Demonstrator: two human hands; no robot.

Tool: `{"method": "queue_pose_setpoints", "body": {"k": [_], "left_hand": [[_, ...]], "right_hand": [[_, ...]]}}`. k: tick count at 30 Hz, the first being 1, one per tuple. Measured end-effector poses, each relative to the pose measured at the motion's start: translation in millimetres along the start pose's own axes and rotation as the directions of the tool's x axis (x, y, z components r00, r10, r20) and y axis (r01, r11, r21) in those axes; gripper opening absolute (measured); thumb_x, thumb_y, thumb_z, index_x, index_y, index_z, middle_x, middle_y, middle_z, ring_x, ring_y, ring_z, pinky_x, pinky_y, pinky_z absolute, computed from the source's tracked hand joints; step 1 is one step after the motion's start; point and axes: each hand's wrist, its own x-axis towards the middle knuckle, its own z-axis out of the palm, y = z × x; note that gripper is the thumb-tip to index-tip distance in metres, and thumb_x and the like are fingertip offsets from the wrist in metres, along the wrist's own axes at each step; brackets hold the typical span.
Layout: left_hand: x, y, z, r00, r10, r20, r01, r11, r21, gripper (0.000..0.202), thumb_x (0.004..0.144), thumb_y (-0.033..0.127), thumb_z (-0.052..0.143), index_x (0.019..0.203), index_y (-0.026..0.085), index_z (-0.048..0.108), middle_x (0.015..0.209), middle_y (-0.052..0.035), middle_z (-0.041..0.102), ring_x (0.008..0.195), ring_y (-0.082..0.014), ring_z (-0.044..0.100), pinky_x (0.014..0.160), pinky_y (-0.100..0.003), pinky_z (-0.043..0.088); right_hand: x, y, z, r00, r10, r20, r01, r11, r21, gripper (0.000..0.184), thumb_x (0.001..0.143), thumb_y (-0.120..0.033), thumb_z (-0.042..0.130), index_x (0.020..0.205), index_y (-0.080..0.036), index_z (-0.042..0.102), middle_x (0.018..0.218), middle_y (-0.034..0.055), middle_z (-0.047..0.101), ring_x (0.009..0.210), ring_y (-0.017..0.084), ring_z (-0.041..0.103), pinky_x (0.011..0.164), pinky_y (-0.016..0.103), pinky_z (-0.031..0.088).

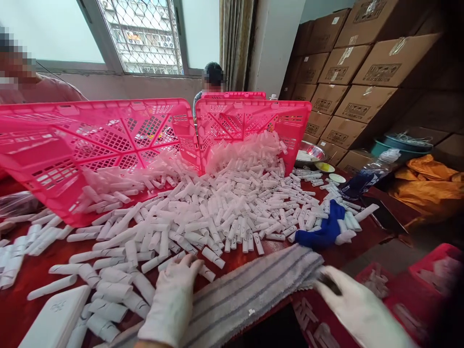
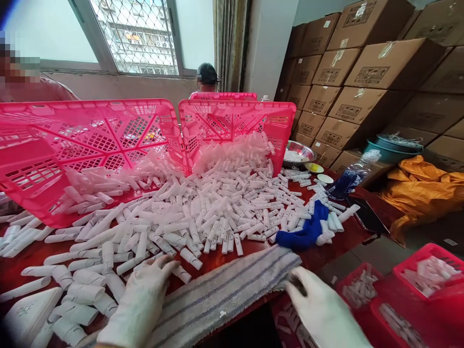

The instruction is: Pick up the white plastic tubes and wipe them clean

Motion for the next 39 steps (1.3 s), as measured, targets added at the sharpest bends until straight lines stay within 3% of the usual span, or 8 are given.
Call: {"method": "queue_pose_setpoints", "body": {"k": [8, 12, 16, 25, 31, 34, 36, 39], "left_hand": [[10.4, 8.9, 5.3, 1.0, 0.005, -0.003, -0.005, 1.0, -0.01, 0.025, 0.077, 0.017, 0.055, 0.098, 0.021, 0.067, 0.105, -0.0086, 0.067, 0.098, -0.0272, 0.061, 0.082, -0.039, 0.049], [-11.1, 24.6, 10.0, 0.999, -0.012, -0.04, -0.003, 0.938, -0.345, 0.026, 0.089, 0.025, 0.045, 0.111, 0.018, 0.055, 0.106, -0.0067, 0.067, 0.096, -0.0158, 0.064, 0.086, -0.027, 0.051], [-22.2, 47.2, 12.6, 1.0, -0.027, -0.003, 0.019, 0.755, -0.655, 0.027, 0.088, 0.031, 0.046, 0.11, 0.019, 0.055, 0.11, -0.0087, 0.067, 0.098, -0.0183, 0.065, 0.089, -0.031, 0.051], [-28.9, 57.3, 18.4, 0.998, 0.059, -0.029, -0.065, 0.84, -0.538, 0.025, 0.082, 0.033, 0.055, 0.103, 0.023, 0.064, 0.101, -0.0097, 0.07, 0.094, -0.0245, 0.066, 0.085, -0.034, 0.053], [-24.8, 73.6, 9.5, 0.967, -0.163, 0.197, 0.254, 0.696, -0.672, 0.031, 0.083, 0.042, 0.05, 0.101, 0.02, 0.062, 0.095, -0.0065, 0.071, 0.085, -0.0224, 0.066, 0.079, -0.032, 0.052], [-23.5, 77.1, 2.9, 0.958, -0.163, 0.237, 0.285, 0.656, -0.699, 0.033, 0.081, 0.045, 0.053, 0.099, 0.019, 0.062, 0.095, -0.0065, 0.07, 0.088, -0.0227, 0.063, 0.082, -0.033, 0.048], [-24.0, 78.4, 1.7, 0.951, -0.161, 0.265, 0.31, 0.548, -0.777, 0.032, 0.079, 0.047, 0.057, 0.094, 0.019, 0.062, 0.09, -0.0052, 0.068, 0.082, -0.0196, 0.061, 0.076, -0.029, 0.047], [-25.7, 78.1, 3.3, 0.865, -0.027, 0.502, 0.502, 0.09, -0.86, 0.037, 0.074, 0.055, 0.062, 0.08, 0.019, 0.054, 0.059, 0.0052, 0.051, 0.046, -0.0065, 0.041, 0.045, -0.017, 0.035]], "right_hand": [[72.6, -59.3, 111.2, 0.988, -0.129, 0.083, 0.149, 0.937, -0.315, 0.048, 0.074, -0.015, 0.059, 0.122, -0.014, 0.057, 0.119, 0.0185, 0.062, 0.111, 0.034, 0.055, 0.096, 0.048, 0.04], [52.1, -67.6, 106.5, 0.988, -0.139, 0.063, 0.131, 0.985, 0.114, 0.039, 0.084, -0.028, 0.054, 0.122, -0.018, 0.056, 0.116, 0.0121, 0.065, 0.109, 0.027, 0.057, 0.098, 0.042, 0.041], [25.2, -90.3, 88.7, 0.965, -0.116, 0.236, -0.046, 0.809, 0.586, 0.03, 0.079, -0.044, 0.063, 0.098, -0.02, 0.068, 0.1, 0.0057, 0.068, 0.096, 0.022, 0.063, 0.086, 0.032, 0.05], [26.9, -104.4, 70.7, 0.805, -0.343, 0.484, 0.104, 0.885, 0.454, 0.021, 0.088, -0.038, 0.051, 0.094, -0.02, 0.061, 0.089, 0.0027, 0.061, 0.084, 0.017, 0.057, 0.078, 0.03, 0.045], [11.2, -96.5, 87.5, 0.975, -0.102, 0.199, -0.042, 0.79, 0.611, 0.029, 0.087, -0.051, 0.049, 0.093, -0.024, 0.054, 0.084, -0.0003, 0.055, 0.077, 0.015, 0.052, 0.073, 0.026, 0.044], [9.2, -88.2, 92.1, 0.982, -0.067, 0.178, -0.053, 0.8, 0.597, 0.028, 0.081, -0.049, 0.06, 0.081, -0.022, 0.054, 0.074, -0.0025, 0.051, 0.071, 0.014, 0.05, 0.067, 0.023, 0.043], [10.3, -85.1, 91.9, 0.967, -0.092, 0.236, -0.066, 0.807, 0.586, 0.028, 0.08, -0.048, 0.061, 0.08, -0.021, 0.056, 0.073, -0.002, 0.052, 0.071, 0.014, 0.05, 0.067, 0.024, 0.043], [14.3, -83.9, 88.0, 0.953, -0.132, 0.272, -0.053, 0.813, 0.58, 0.029, 0.078, -0.048, 0.063, 0.078, -0.02, 0.059, 0.072, -0.002, 0.053, 0.07, 0.014, 0.051, 0.068, 0.024, 0.043]]}}
